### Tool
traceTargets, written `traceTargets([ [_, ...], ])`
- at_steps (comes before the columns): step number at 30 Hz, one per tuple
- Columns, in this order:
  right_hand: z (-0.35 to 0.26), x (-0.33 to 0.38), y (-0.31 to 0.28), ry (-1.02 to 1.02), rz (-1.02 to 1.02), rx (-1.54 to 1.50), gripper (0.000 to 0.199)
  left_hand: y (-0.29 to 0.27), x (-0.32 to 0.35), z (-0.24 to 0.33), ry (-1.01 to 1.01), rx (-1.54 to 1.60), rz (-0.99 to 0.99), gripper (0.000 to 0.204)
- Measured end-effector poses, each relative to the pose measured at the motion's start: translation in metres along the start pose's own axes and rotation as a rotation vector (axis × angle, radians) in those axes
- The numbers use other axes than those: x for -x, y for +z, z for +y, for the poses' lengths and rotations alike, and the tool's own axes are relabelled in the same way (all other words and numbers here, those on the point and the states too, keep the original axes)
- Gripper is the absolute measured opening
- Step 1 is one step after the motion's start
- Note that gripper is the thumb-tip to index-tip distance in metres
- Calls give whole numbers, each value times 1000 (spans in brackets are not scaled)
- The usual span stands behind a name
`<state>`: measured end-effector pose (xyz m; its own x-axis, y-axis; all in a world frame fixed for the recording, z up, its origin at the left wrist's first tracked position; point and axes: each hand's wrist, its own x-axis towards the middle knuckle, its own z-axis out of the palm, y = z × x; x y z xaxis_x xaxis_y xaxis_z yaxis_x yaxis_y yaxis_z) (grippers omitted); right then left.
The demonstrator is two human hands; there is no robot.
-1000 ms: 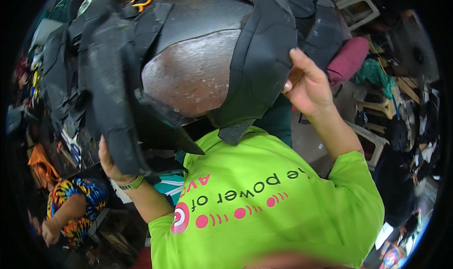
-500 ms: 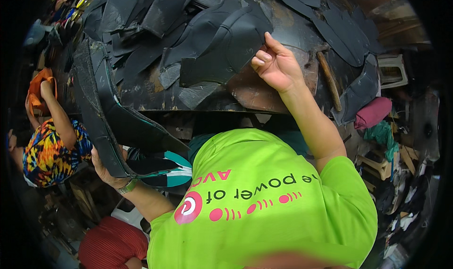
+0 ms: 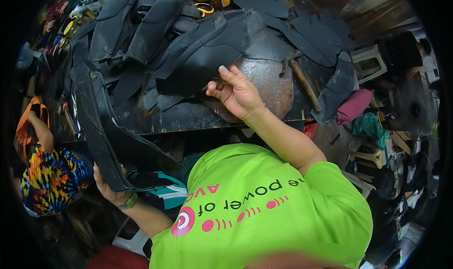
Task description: The person repeatedly picks up black slipper uppers, aligns them, and uses a hammer to tap the edges and seams. They flip the slippers to work on different sides and occasionally inspect the fit. The slippers are handled one at a time on a cluttered workbench.
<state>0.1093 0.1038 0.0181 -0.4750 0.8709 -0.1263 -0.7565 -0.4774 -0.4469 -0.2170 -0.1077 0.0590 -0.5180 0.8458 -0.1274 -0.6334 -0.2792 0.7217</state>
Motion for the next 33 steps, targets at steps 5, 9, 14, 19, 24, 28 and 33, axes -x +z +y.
traceTargets([
  [5,3,3,5,-18,-20,27,7,5,0,-3,-12,-89,51,30],
  [9,-1,6,7,-8,-67,20,7,4,2,-6,-6,-100,80,30],
  [14,-14,1,5,4,-59,-101,7,5,7,-3,14,-125,69,30],
  [19,-12,-46,5,44,128,-230,18,16,9,-5,-15,-113,-37,36],
  [24,-8,-69,4,260,179,279,24,42,-7,-13,-218,-7,-463,61],
  [28,-24,-31,0,312,20,561,33,75,-17,-30,-301,-21,-599,50],
  [33,-39,44,0,283,-111,312,42,137,-40,-84,-567,-238,-653,40],
])
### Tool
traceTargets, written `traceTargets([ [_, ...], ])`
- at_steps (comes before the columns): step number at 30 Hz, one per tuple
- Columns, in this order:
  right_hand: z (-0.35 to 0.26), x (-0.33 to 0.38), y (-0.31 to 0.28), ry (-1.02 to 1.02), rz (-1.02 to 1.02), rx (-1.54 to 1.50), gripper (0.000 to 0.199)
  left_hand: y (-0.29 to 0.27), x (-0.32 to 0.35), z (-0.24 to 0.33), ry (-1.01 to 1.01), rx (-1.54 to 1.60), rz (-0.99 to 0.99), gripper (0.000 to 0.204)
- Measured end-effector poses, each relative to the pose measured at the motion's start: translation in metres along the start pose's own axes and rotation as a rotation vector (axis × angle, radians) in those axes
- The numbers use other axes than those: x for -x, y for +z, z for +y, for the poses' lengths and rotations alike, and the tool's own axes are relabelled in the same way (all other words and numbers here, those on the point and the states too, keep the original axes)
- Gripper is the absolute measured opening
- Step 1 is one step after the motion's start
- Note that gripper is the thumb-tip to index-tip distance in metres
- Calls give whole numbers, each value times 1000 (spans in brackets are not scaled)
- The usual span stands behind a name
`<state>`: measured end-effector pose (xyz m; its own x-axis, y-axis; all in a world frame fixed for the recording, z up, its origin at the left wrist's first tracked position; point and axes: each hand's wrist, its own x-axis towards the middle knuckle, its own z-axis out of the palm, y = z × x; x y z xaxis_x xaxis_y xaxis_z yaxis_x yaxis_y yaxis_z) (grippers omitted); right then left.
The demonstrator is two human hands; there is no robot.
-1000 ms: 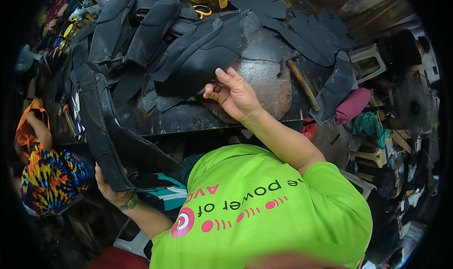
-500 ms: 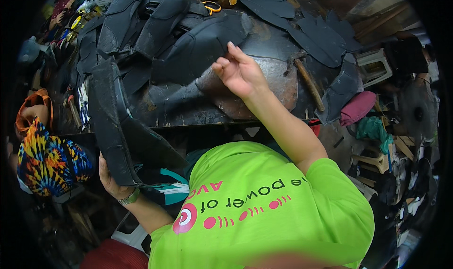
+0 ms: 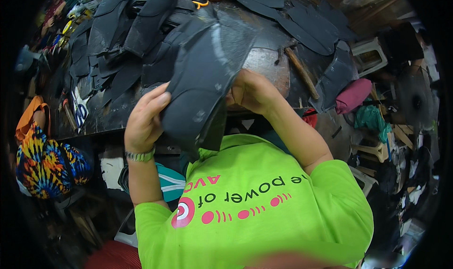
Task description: The person repeatedly picks up black slipper uppers, aligns them, and uses a hammer to tap the edges and seams. They flip the slippers to work on different sides and occasionally inspect the fit. The slippers are handled one at a time on a cluttered workbench.
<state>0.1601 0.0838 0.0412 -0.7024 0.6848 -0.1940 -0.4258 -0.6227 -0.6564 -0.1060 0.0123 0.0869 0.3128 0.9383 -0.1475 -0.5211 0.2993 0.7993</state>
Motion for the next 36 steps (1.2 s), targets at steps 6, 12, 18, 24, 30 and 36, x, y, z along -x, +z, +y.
traceTargets([
  [6,6,41,-7,-281,334,-18,28,39,-67,-30,-190,43,-183,35],
  [12,-30,83,-10,-701,336,9,27,45,-81,-19,51,90,27,32],
  [18,-14,89,17,-487,144,277,33,65,-105,-34,78,-45,9,30],
  [24,-8,67,-3,-415,320,577,35,92,-103,-64,114,-159,-2,36],
  [30,-12,85,-5,-355,569,1076,52,94,-98,-70,100,-73,15,41],
  [36,-4,72,-4,-577,276,351,62,110,-103,-82,112,-43,19,41],
])
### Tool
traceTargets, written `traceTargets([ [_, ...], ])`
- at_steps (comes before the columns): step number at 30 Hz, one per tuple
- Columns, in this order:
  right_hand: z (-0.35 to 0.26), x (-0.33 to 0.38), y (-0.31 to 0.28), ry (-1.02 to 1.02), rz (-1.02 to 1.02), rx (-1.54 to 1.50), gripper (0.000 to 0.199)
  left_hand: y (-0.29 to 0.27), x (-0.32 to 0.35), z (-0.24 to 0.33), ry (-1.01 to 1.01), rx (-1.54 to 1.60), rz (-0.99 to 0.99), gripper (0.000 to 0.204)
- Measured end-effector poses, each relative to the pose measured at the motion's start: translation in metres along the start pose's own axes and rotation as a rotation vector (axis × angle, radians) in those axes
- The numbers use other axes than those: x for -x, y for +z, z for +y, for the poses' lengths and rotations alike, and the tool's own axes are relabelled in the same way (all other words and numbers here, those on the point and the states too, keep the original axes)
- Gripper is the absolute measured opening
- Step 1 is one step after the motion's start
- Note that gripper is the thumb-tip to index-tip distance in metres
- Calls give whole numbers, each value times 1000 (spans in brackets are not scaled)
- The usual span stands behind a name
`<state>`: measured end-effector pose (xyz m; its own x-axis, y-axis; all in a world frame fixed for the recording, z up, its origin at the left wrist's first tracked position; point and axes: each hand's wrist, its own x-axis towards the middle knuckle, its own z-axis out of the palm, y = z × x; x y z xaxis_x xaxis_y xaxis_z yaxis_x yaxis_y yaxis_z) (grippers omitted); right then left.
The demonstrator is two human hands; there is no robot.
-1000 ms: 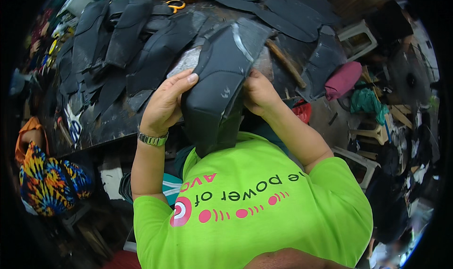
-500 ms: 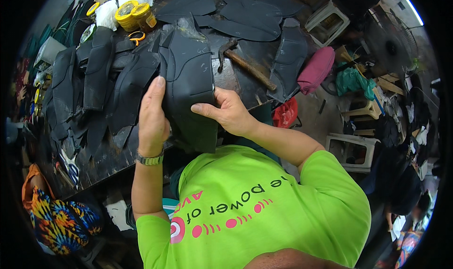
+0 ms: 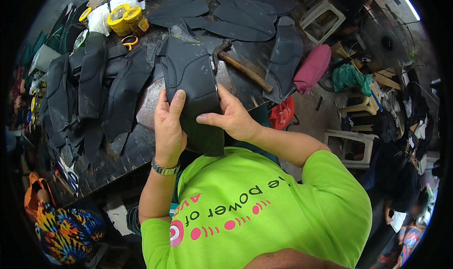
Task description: The person repeatedly picks up black slipper uppers, aligns them, and uses a hammer to tap the edges and seams. They flip the slippers to work on different sides and occasionally inspect the fit. The slippers are handled one at a time on a cluttered workbench.
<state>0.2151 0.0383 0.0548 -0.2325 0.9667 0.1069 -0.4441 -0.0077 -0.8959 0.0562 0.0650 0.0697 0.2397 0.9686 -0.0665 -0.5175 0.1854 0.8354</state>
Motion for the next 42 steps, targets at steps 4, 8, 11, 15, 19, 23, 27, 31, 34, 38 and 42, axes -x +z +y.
traceTargets([
  [4,-6,-5,-10,58,0,-61,57,-7,-3,6,-70,38,-158,41],
  [8,-9,-11,-8,31,0,-65,54,-14,2,1,-109,13,-120,44],
  [11,-12,-17,-6,5,18,-47,55,-22,8,-4,-70,-96,-96,46],
  [15,-44,-28,-38,-120,123,-92,57,-41,11,1,-51,-317,-126,43],
  [19,-96,-42,-98,-312,234,-65,47,-50,7,7,-107,-410,-111,34],
  [23,-123,-47,-134,-404,486,-47,39,-40,-16,3,-121,-469,-188,29],
  [27,-124,-45,-154,-412,610,-18,41,-25,-60,-8,-103,-601,-298,28],
  [31,-128,-35,-173,-424,655,-1,41,-22,-118,-18,-215,-675,-299,34],
  [34,-136,-28,-186,-427,633,-8,39,-27,-159,-29,-111,-547,-86,46],
  [38,-143,-33,-199,-414,582,-37,38,-41,-216,-38,-23,-511,229,85],
  [42,-146,-66,-211,-339,476,-12,38,-54,-259,-40,-16,-427,389,91],
])
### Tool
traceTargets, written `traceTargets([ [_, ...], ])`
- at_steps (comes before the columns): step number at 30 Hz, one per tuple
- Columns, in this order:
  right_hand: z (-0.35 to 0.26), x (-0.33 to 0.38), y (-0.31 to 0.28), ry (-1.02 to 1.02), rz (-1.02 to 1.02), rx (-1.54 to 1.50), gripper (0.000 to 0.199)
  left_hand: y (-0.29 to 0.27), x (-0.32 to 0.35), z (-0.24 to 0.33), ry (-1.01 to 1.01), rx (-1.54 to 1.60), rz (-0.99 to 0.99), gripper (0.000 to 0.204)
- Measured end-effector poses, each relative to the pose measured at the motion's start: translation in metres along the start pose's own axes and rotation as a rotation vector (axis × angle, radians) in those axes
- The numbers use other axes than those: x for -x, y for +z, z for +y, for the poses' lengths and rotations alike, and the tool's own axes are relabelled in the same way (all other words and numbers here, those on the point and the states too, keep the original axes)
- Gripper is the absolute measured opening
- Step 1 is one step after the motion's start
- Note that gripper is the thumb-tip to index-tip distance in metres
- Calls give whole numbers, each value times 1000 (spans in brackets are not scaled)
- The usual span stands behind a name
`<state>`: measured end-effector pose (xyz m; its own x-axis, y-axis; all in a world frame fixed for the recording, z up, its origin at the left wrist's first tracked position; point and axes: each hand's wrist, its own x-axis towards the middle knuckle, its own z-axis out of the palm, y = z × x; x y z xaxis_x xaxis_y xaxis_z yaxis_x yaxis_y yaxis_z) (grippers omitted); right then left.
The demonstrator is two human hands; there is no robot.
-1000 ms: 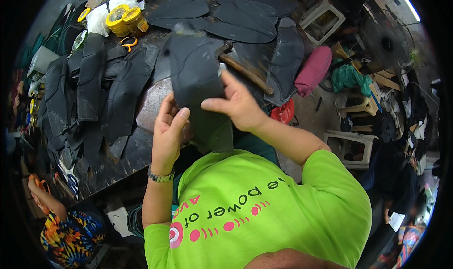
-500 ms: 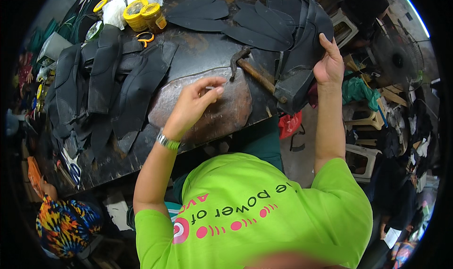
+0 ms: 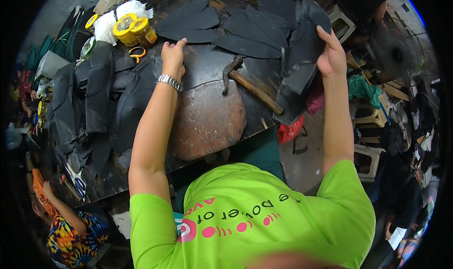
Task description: The person repeatedly picks up black slipper uppers, aligns them, and uses a hammer to tap the edges and seams. They flip the slippers to work on different sides and occasionally inspect the fit. The slippers are handled one at a time on a cluttered workbench.
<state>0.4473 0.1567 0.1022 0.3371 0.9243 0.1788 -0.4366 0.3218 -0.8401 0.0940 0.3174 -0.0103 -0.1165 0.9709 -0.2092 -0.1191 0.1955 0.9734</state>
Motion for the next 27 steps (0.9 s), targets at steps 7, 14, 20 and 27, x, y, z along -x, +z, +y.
traceTargets([
  [7,34,-127,33,202,-266,-53,40,-3,-40,7,-209,172,-95,78],
  [14,111,-242,74,318,-246,-319,25,-12,-47,4,-169,95,-63,60],
  [20,170,-275,124,334,-180,-514,29,3,-51,7,-165,14,34,34],
  [27,208,-219,176,60,-98,-485,53,4,-53,14,-120,-30,17,26],
])
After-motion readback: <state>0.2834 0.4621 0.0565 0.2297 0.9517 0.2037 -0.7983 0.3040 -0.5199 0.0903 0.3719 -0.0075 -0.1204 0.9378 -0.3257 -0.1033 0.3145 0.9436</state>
